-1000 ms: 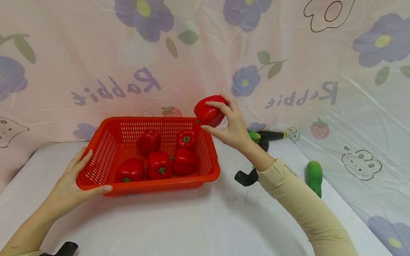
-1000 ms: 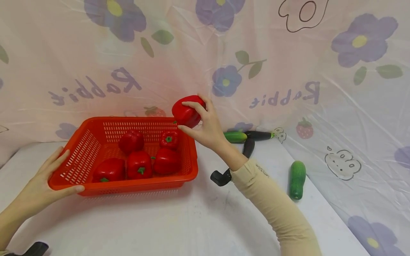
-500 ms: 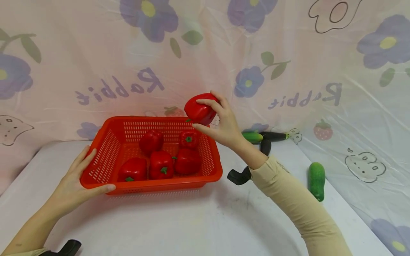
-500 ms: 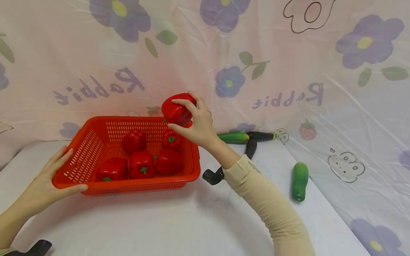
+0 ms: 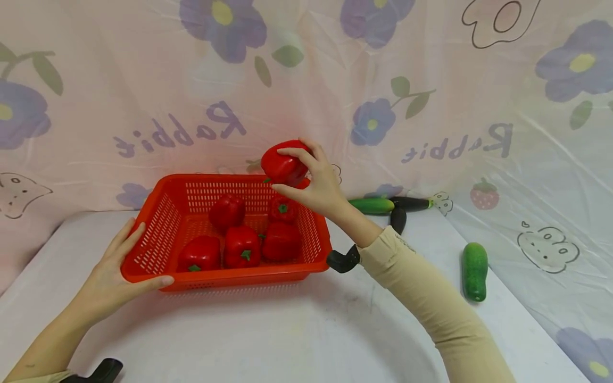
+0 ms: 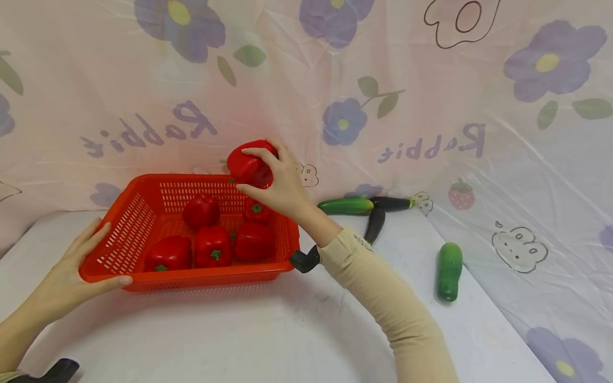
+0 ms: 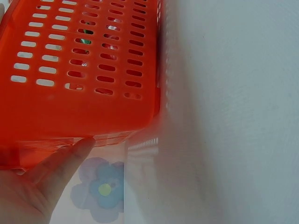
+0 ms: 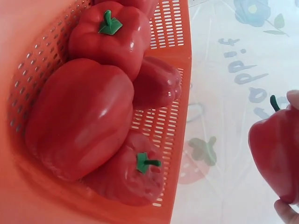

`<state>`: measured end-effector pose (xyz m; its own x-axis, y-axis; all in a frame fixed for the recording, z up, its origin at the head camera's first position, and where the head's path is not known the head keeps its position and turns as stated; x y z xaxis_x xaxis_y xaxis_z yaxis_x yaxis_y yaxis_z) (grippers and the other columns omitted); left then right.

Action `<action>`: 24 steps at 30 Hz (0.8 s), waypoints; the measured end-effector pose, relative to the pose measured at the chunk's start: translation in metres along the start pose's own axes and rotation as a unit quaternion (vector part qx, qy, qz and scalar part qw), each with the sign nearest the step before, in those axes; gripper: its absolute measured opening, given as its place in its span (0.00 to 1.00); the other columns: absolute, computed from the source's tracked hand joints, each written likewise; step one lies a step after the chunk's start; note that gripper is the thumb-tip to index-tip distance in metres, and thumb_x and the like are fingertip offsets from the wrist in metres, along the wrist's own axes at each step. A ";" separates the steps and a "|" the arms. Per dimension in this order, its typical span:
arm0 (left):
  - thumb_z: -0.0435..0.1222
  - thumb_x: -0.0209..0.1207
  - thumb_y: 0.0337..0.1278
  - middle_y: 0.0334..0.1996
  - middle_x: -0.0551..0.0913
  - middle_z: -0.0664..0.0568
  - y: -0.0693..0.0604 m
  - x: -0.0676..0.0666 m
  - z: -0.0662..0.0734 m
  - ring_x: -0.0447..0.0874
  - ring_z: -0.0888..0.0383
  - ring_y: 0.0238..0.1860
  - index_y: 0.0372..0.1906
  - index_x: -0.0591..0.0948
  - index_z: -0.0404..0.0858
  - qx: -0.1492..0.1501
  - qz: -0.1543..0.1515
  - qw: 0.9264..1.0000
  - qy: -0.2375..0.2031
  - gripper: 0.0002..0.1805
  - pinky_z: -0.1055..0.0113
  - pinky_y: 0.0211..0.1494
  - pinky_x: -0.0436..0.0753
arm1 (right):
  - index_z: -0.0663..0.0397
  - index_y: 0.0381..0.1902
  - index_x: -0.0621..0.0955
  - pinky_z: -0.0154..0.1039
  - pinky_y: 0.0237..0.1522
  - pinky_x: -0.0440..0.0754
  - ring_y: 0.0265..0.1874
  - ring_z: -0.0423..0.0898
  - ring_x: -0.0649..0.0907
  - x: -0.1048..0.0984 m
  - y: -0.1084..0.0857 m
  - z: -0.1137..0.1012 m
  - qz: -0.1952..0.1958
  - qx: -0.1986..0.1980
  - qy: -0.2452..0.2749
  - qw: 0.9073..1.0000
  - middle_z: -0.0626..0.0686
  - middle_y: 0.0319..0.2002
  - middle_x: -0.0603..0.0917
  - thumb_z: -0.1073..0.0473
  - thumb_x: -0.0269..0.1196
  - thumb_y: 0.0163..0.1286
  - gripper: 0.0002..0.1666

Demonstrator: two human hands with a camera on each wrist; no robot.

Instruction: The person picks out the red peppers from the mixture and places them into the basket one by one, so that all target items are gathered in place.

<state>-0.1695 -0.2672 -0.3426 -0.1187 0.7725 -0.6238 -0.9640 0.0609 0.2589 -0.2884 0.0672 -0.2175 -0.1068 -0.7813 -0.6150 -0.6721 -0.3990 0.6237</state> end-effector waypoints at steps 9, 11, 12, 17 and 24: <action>0.41 0.74 0.38 0.78 0.34 0.48 0.001 0.000 0.000 0.35 0.32 0.74 0.77 0.45 0.40 -0.001 0.000 1.000 0.007 0.63 0.23 0.62 0.45 | 0.44 0.59 0.77 0.44 0.54 0.81 0.69 0.52 0.62 0.014 0.012 0.005 -0.027 0.028 -0.005 0.999 0.57 0.70 0.61 0.49 0.73 0.54 0.34; 0.41 0.74 0.39 0.78 0.34 0.48 0.001 0.000 0.001 0.35 0.32 0.74 0.77 0.44 0.41 -0.004 -0.002 1.000 0.008 0.63 0.23 0.61 0.46 | 0.44 0.59 0.77 0.45 0.55 0.80 0.69 0.52 0.61 0.017 0.014 0.007 -0.033 0.031 -0.009 0.999 0.57 0.71 0.60 0.49 0.73 0.54 0.34; 0.41 0.74 0.39 0.78 0.34 0.48 0.001 0.000 0.001 0.35 0.32 0.74 0.77 0.44 0.41 -0.005 -0.003 1.000 0.009 0.63 0.23 0.61 0.46 | 0.44 0.59 0.77 0.45 0.55 0.80 0.69 0.52 0.61 0.018 0.015 0.008 -0.036 0.032 -0.010 0.999 0.57 0.70 0.60 0.49 0.73 0.54 0.34; 0.41 0.74 0.39 0.78 0.34 0.48 0.001 -0.001 0.002 0.35 0.32 0.74 0.77 0.44 0.42 -0.008 -0.003 1.000 0.006 0.63 0.22 0.61 0.46 | 0.45 0.58 0.77 0.47 0.59 0.77 0.70 0.52 0.60 0.025 0.021 0.011 -0.055 0.034 -0.008 0.998 0.58 0.70 0.60 0.50 0.73 0.54 0.33; 0.41 0.74 0.39 0.78 0.34 0.49 0.000 0.000 0.001 0.35 0.33 0.74 0.77 0.45 0.41 -0.008 -0.002 1.000 0.002 0.63 0.23 0.61 0.46 | 0.44 0.59 0.76 0.50 0.60 0.75 0.70 0.53 0.61 0.035 0.025 0.015 -0.103 0.056 -0.016 0.993 0.59 0.70 0.59 0.49 0.72 0.54 0.34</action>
<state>-0.1693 -0.2669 -0.3414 -0.1150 0.7694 -0.6283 -0.9681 0.0549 0.2444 -0.3201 0.0366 -0.2305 0.0187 -0.6716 -0.7407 -0.7586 -0.4920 0.4270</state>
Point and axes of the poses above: each hand's wrist, its own y-axis towards the middle knuckle, its own x-axis out of the palm, z = x × y, the point moved 4 cm from there along y, towards the middle knuckle
